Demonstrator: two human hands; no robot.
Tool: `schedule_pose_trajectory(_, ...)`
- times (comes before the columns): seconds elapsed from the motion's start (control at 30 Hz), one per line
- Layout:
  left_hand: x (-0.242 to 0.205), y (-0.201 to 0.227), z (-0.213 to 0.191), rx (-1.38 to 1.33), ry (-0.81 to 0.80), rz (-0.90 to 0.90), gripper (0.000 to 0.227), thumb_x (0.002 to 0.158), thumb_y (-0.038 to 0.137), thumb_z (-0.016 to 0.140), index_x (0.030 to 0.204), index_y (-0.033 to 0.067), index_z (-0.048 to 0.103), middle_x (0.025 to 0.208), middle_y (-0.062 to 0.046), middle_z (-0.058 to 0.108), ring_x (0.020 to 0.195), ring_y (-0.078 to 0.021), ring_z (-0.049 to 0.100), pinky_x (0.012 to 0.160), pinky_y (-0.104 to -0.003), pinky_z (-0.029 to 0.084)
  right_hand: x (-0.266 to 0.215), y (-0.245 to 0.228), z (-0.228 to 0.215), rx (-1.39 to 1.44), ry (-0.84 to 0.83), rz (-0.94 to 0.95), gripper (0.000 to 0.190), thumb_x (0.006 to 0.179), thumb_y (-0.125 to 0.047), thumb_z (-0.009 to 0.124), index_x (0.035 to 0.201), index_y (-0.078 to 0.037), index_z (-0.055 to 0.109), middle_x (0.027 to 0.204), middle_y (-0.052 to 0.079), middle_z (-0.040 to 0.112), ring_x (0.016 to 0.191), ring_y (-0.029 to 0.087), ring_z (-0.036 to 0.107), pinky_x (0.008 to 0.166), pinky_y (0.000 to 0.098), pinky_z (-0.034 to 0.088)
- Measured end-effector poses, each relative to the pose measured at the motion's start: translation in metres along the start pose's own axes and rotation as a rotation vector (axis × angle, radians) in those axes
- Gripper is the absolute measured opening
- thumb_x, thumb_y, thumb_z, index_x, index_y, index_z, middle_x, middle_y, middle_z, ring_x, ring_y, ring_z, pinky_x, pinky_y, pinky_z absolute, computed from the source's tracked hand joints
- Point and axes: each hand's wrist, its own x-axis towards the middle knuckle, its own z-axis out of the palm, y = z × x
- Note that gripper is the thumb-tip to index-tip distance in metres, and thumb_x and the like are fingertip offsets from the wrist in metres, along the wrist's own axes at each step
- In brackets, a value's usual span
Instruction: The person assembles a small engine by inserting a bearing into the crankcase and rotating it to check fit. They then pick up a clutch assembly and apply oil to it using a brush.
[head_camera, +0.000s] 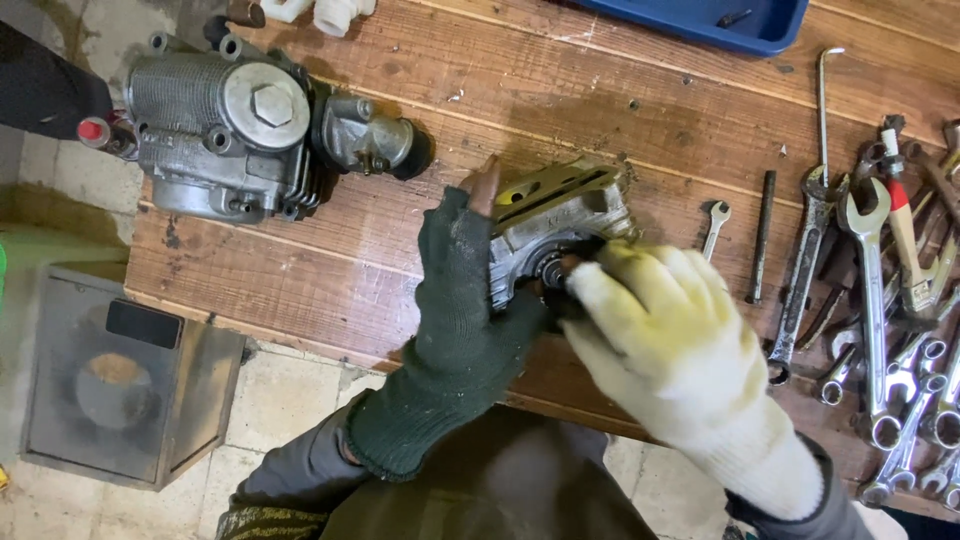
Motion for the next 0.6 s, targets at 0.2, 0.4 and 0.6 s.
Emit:
schedule_pose_trajectory(0.2,0.0,-0.004,-0.006,-0.002,-0.069,0.033,0.092,0.093,0.007,0.072,0.167,0.0123,0.016,0.161,-0.029,0.036,0.153,-0.0463,0.04,0.123,-0.061,0.049,-0.045,-0.005,0.001,0.218,0.246,0.328,0.039,0.081,-0.001,0.081,0.113,0.003,0.059,0.112,0.032,0.06,0.099,0.047,0.061,0.092,0.0548,0.056)
schedule_pose_trajectory(0.4,0.016,-0.003,-0.017,0.02,-0.142,0.054,0.082,0.1,0.005,0.072,0.165,0.0102,0.023,0.146,-0.019,0.05,0.13,-0.0321,0.059,0.11,-0.045,0.058,-0.013,-0.028,0.002,0.341,0.15,1.033,0.084,0.074,-0.028,0.075,0.151,-0.008,0.046,0.148,0.026,0.042,0.096,0.032,0.071,0.058,0.0386,0.062)
schedule_pose_trajectory(0.6,0.02,0.003,-0.012,-0.062,-0.173,-0.122,0.086,0.092,0.005,0.066,0.164,0.013,0.021,0.145,-0.015,0.051,0.117,-0.0262,0.065,0.09,-0.038,0.064,0.003,-0.022,0.017,0.548,-0.119,1.503,0.119,0.061,-0.036,0.076,0.163,-0.03,0.014,0.167,0.009,0.035,0.135,0.029,0.054,0.11,0.0462,0.04)
